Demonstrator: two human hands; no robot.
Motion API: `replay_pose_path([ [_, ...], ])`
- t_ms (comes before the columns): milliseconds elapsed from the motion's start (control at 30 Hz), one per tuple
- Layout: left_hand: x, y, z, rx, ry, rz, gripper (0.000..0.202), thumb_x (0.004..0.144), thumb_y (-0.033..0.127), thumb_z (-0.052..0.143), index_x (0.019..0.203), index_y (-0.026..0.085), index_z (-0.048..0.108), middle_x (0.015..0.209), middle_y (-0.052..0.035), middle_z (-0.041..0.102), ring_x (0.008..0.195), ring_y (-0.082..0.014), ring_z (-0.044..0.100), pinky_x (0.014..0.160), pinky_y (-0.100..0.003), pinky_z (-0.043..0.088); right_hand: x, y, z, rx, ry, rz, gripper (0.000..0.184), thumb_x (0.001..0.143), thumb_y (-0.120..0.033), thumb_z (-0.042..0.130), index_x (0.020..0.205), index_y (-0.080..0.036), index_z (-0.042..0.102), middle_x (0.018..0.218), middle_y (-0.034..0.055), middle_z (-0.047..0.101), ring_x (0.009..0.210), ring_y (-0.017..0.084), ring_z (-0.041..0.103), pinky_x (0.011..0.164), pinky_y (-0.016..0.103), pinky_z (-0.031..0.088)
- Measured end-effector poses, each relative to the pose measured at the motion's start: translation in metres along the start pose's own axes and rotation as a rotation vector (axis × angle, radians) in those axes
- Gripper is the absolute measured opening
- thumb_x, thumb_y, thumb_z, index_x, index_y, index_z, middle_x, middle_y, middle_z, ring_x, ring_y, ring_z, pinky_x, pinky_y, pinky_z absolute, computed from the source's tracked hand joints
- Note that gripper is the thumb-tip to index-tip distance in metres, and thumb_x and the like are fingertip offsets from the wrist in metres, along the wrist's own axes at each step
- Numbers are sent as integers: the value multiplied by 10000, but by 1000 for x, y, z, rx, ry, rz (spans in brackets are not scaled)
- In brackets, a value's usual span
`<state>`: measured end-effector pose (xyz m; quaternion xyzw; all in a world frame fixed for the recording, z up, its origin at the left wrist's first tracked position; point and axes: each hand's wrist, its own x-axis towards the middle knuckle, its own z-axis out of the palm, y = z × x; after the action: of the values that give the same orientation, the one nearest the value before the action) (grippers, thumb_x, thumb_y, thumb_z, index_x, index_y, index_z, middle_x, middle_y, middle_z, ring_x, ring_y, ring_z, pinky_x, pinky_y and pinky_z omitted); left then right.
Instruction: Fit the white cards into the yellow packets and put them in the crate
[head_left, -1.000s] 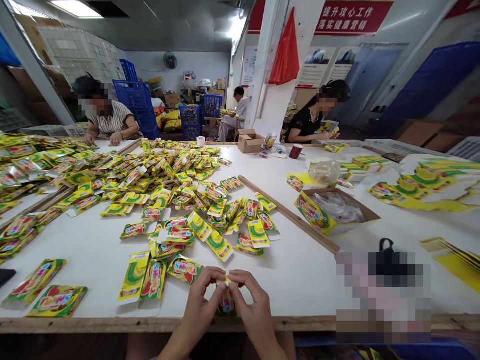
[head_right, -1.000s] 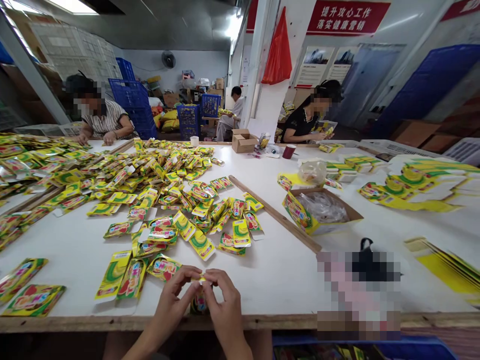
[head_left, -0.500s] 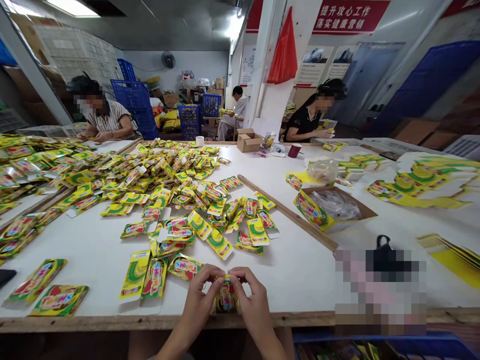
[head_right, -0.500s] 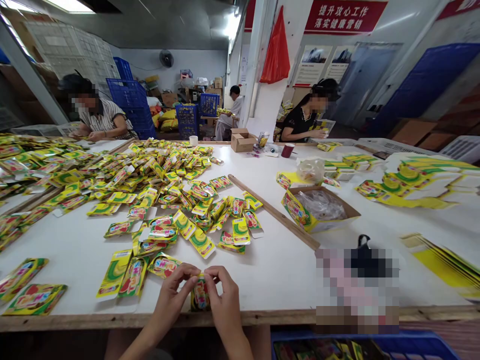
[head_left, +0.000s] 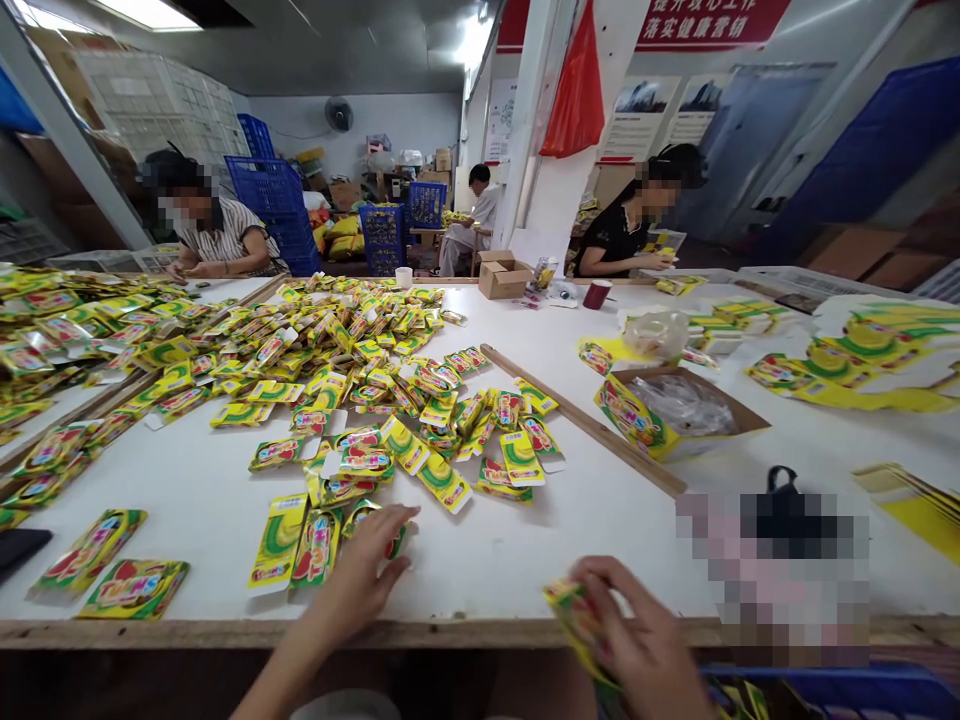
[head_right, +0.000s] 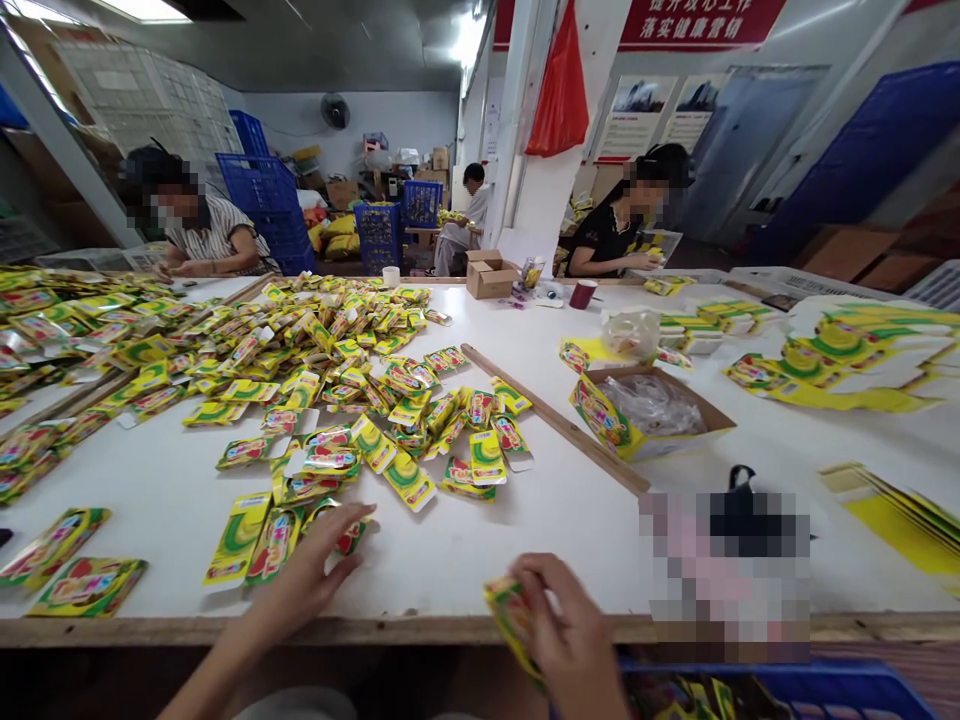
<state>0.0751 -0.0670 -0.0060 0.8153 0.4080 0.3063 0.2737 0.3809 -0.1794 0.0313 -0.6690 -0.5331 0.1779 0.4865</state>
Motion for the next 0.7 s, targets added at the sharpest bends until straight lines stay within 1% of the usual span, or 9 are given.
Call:
replay_pose_path([
  [100,1,-25,-21,143,-126,14,783,736,85,640,1435,320,374,1443,-83,491,1351,-341,402,1108,-600,281,3,17,-68,-207,-124,4,241,700,-501,703,680,-261,718,715,83,721,651,267,676,573,303,544],
  [167,4,-29,-24,170,-141,19,753,721,75,644,1395,328,424,1383,-90,549,1305,-346,460,1097,-603,294,0,20,-84,-254,-137,5,239,662,-506,729,649,-268,719,700,88,723,640,277,680,561,309,548],
  [200,6,-26,-21,154,-125,12,701,726,95,651,1361,321,458,1338,-98,580,1265,-342,500,1079,-584,333,-2,18,-81,-243,-129,12,241,675,-510,718,661,-269,717,706,86,725,647,277,683,572,309,554],
  [267,10,-12,-9,63,-58,-43,640,738,165,679,1328,288,462,1244,-112,608,1185,-326,560,1016,-526,427,-8,9,-52,-169,-115,31,242,735,-504,669,709,-266,706,736,73,728,686,266,687,620,303,565],
  [333,11,8,7,-82,43,-139,670,738,225,700,1334,256,395,1164,-102,600,1107,-297,604,925,-459,500,-13,-6,-4,-40,-119,51,216,801,-461,625,801,-255,693,812,64,732,774,253,694,700,299,569],
  [433,8,33,34,-295,169,-196,689,704,228,735,1284,241,363,1080,-58,588,951,-237,649,840,-393,534,-15,-27,69,227,-131,66,229,834,-388,615,1003,-234,635,967,69,717,880,234,699,758,298,566],
  [500,5,40,47,-381,197,-198,608,706,224,740,1214,236,407,1067,-52,594,905,-216,645,802,-364,539,-14,-34,103,355,-130,53,234,850,-348,604,1046,-224,582,960,63,705,851,213,701,743,286,568],
  [600,-1,37,52,-455,236,-214,392,784,245,679,1119,232,476,1011,-37,605,846,-194,638,746,-329,537,-11,-29,124,412,-47,46,218,867,-306,592,1058,-218,535,927,53,691,822,193,695,727,267,563],
  [700,-4,31,46,-500,215,-197,340,853,268,611,1172,241,495,971,-31,623,799,-178,621,726,-309,530,-9,-19,122,393,-26,27,200,880,-303,581,1057,-210,559,986,68,680,883,198,681,763,268,551],
])
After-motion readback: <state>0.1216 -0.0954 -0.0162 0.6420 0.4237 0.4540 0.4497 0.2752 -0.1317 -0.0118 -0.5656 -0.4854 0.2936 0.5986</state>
